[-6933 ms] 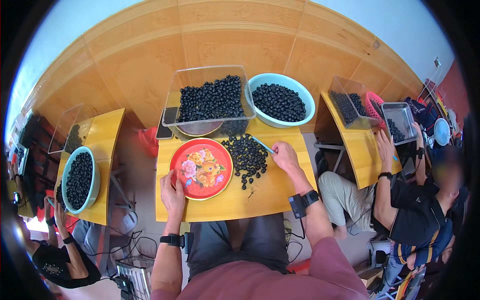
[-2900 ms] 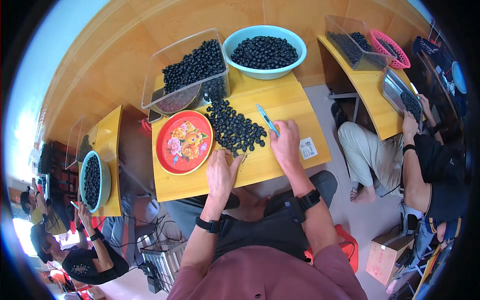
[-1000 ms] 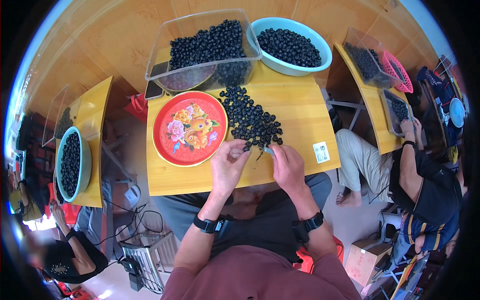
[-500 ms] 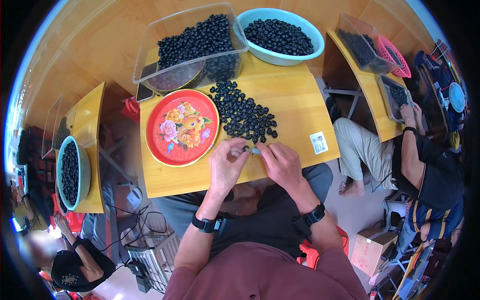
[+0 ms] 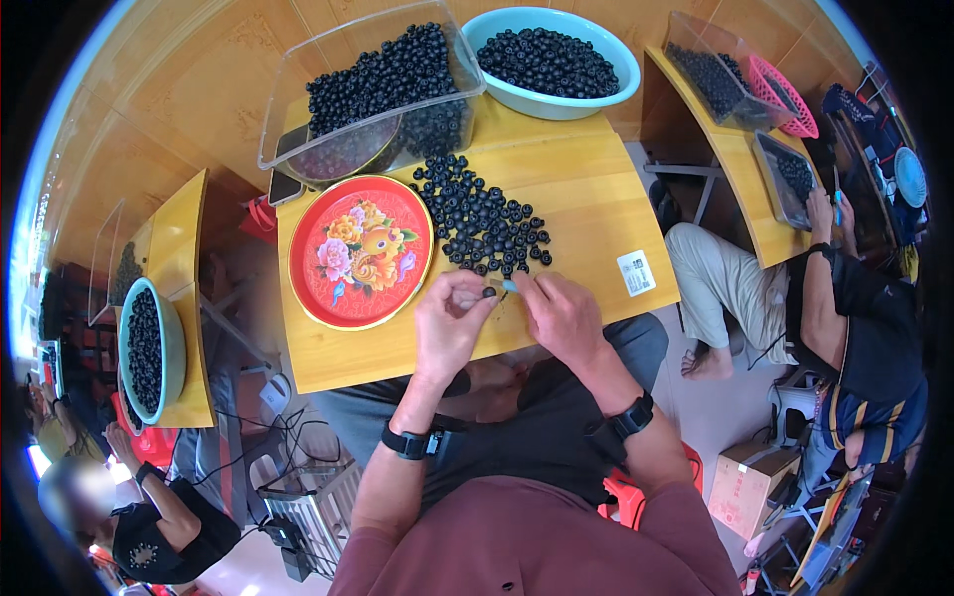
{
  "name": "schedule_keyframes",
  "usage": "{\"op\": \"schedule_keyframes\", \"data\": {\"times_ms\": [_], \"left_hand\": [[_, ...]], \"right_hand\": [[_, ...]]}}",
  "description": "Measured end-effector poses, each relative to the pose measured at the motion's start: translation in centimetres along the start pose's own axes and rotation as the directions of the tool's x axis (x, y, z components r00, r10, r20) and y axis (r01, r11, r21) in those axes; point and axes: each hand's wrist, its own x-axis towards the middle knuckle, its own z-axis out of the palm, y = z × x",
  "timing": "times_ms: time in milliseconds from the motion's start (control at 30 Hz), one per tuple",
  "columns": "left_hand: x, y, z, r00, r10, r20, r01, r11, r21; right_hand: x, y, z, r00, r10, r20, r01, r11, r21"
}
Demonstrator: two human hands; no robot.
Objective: Inspecting and sorting small black objects from a bowl into a tray using a small hand tool.
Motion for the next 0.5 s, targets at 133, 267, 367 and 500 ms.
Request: {"op": "schedule_keyframes", "data": {"times_ms": [133,267,367,500], "left_hand": [[-0.07,-0.23,-0.14,0.999,0.003,-0.032,-0.010,0.980,-0.201],[0.16,-0.08,-0.29,0.999,0.009,-0.049,-0.013,0.997,-0.072],[0.17,-0.14,-0.49,0.997,0.077,-0.029,-0.075,0.995,0.071],[0.19,0.45,-0.29,0.992,0.121,-0.020,-0.117,0.984,0.131]], "right_hand": [[0.16,-0.01,0.01,0.999,0.048,0.007,-0.047,0.999,-0.012],[-0.07,0.01,0.16,0.998,0.056,-0.005,-0.057,0.998,-0.008],[-0.06,-0.06,0.15,0.997,0.065,-0.041,-0.066,0.997,-0.025],[-0.06,-0.05,0.19,0.997,0.056,-0.058,-0.058,0.998,-0.029]]}}
